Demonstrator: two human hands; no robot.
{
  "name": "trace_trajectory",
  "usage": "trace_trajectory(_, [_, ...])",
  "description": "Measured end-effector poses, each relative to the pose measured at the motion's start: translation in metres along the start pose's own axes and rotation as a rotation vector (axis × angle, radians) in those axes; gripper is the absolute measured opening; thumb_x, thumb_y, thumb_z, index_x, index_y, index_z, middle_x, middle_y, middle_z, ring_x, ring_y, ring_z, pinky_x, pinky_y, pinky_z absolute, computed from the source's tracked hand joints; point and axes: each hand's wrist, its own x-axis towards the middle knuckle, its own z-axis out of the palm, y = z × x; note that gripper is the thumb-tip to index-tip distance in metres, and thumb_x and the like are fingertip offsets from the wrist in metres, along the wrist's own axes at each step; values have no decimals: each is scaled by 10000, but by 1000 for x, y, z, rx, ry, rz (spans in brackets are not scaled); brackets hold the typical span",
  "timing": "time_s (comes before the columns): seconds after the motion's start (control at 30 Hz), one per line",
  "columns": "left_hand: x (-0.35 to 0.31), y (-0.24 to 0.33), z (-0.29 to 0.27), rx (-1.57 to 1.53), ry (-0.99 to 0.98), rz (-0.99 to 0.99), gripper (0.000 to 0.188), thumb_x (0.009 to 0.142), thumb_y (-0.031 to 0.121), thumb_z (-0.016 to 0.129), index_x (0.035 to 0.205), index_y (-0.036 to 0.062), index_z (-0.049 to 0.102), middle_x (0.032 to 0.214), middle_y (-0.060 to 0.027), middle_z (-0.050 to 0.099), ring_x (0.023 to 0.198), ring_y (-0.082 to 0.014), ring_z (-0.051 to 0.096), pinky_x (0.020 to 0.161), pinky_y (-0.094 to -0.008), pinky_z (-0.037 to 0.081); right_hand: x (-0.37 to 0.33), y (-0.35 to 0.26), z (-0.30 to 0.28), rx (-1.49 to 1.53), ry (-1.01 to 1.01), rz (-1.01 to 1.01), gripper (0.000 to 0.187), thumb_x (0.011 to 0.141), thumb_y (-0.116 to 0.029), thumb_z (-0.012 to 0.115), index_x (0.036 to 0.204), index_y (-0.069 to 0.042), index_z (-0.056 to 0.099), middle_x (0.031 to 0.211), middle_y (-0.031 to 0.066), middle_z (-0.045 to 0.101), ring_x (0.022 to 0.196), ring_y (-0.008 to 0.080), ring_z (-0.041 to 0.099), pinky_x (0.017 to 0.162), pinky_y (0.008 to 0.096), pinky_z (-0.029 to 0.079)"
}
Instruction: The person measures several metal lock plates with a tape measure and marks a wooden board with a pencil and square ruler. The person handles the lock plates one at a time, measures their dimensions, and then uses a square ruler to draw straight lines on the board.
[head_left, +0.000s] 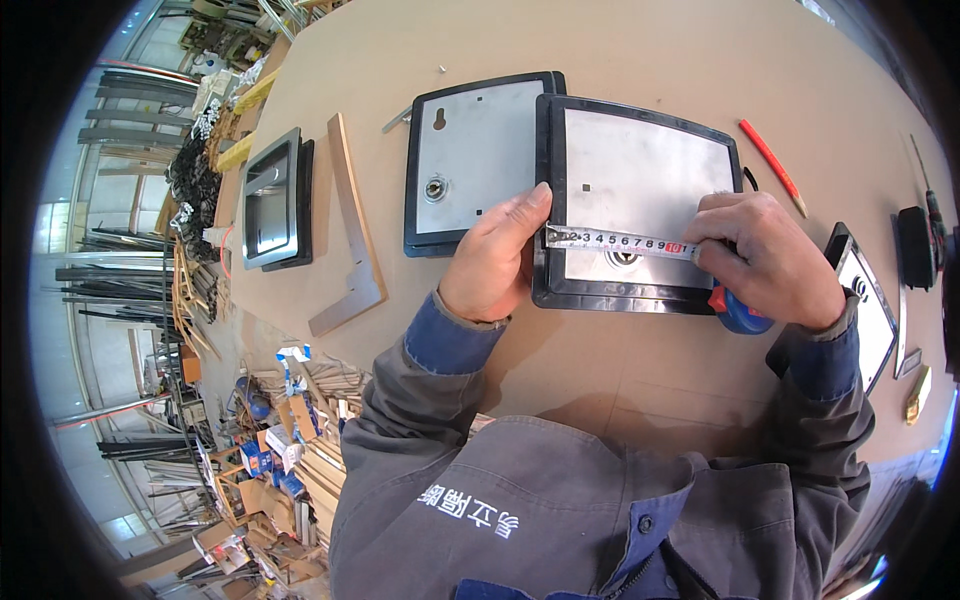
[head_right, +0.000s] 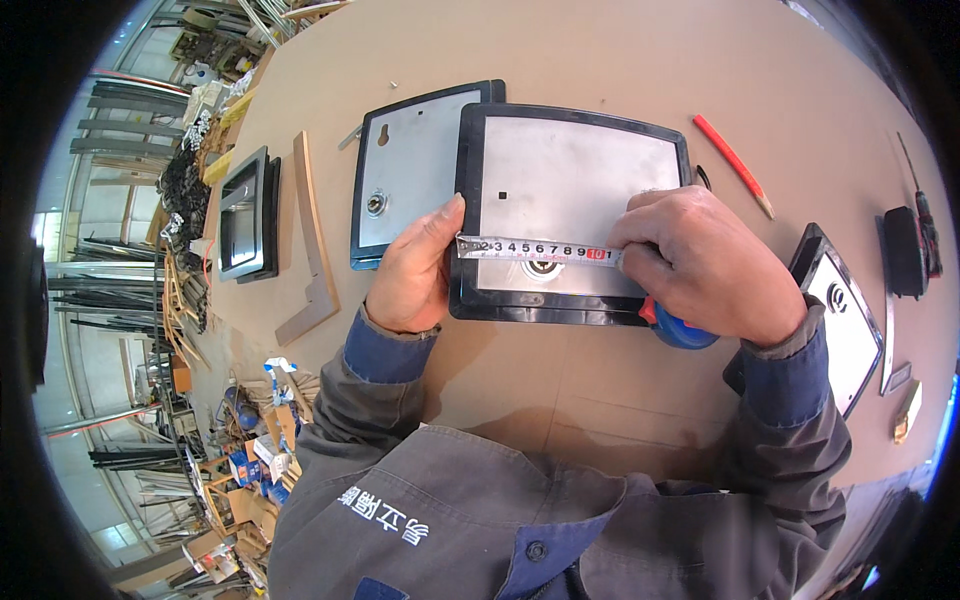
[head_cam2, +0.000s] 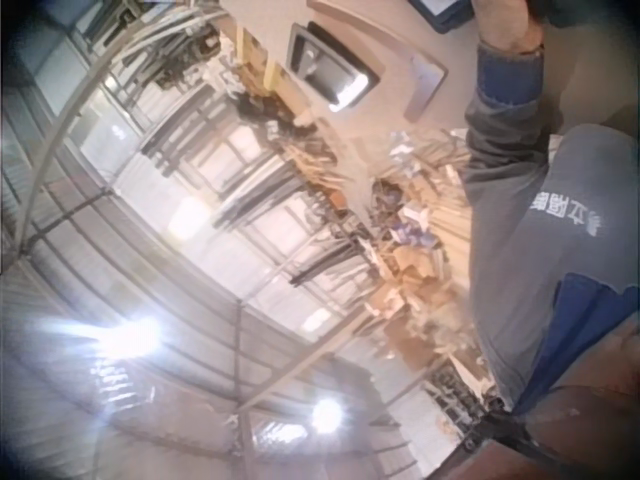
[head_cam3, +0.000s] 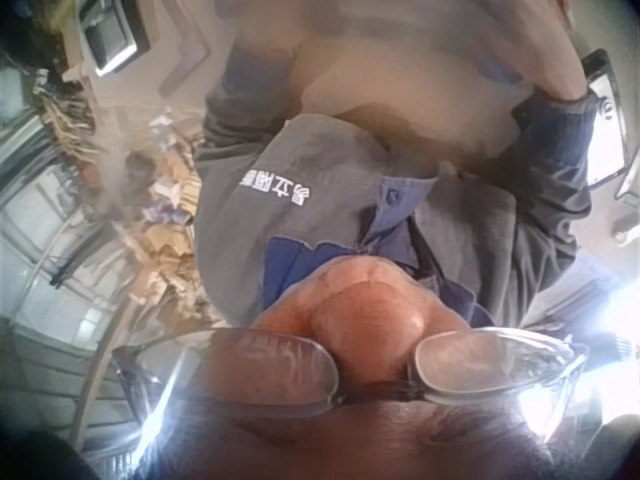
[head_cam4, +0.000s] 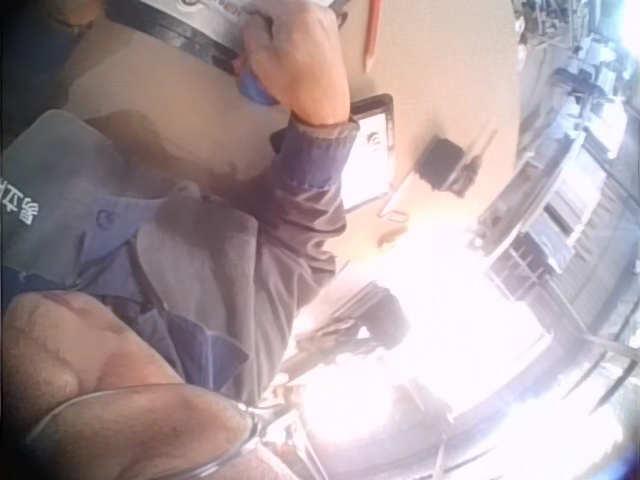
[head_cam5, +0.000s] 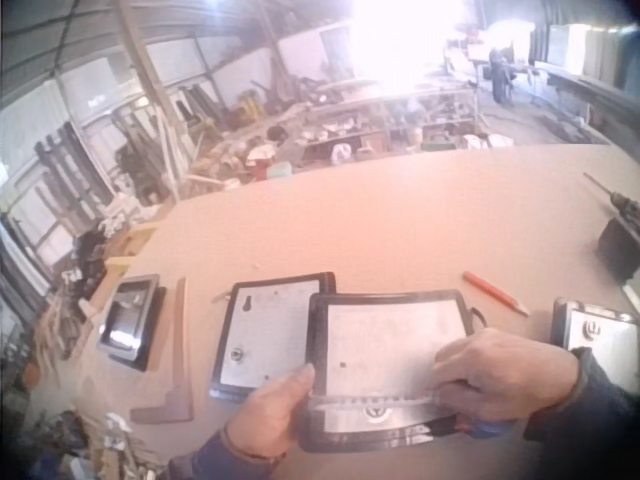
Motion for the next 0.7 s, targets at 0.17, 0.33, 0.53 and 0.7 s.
trace_trajectory(0.17, [1, -1, -1, 2, -11, 9, 493, 1148, 346, 507, 1383, -79, 596, 1307, -169, 714, 1145, -228, 724, 1010, -374, 584, 0, 2, 3, -5, 19, -16, 171, 879, 6, 639, 985, 81, 750, 914, 210, 690, 793, 360, 667, 756, 406, 538])
trace_trajectory(0.33, [2, -1, -3, -21, -31, 17, 491, 1147, 338, 513, 1393, -80, 587, 1324, -175, 705, 1165, -237, 715, 1021, -387, 578, 2, -4, 2, -76, 38, 3, 180, 874, -28, 659, 980, 87, 747, 954, 257, 707, 857, 426, 683, 851, 431, 564])
trace_trajectory(0.53, [2, -3, -8, 22, -22, 19, 494, 1148, 334, 507, 1403, -83, 575, 1342, -183, 697, 1175, -244, 712, 1028, -387, 577, 1, -4, 4, -100, 40, 17, 173, 876, -16, 657, 976, 90, 750, 955, 259, 707, 865, 427, 688, 862, 435, 569])
trace_trajectory(0.7, [2, -1, -6, 55, -29, 19, 502, 1152, 340, 492, 1410, -84, 570, 1338, -194, 697, 1177, -251, 716, 1024, -388, 580, 0, -2, 4, -113, 26, 9, 165, 886, -9, 650, 964, 91, 756, 951, 257, 714, 859, 417, 693, 868, 435, 575])
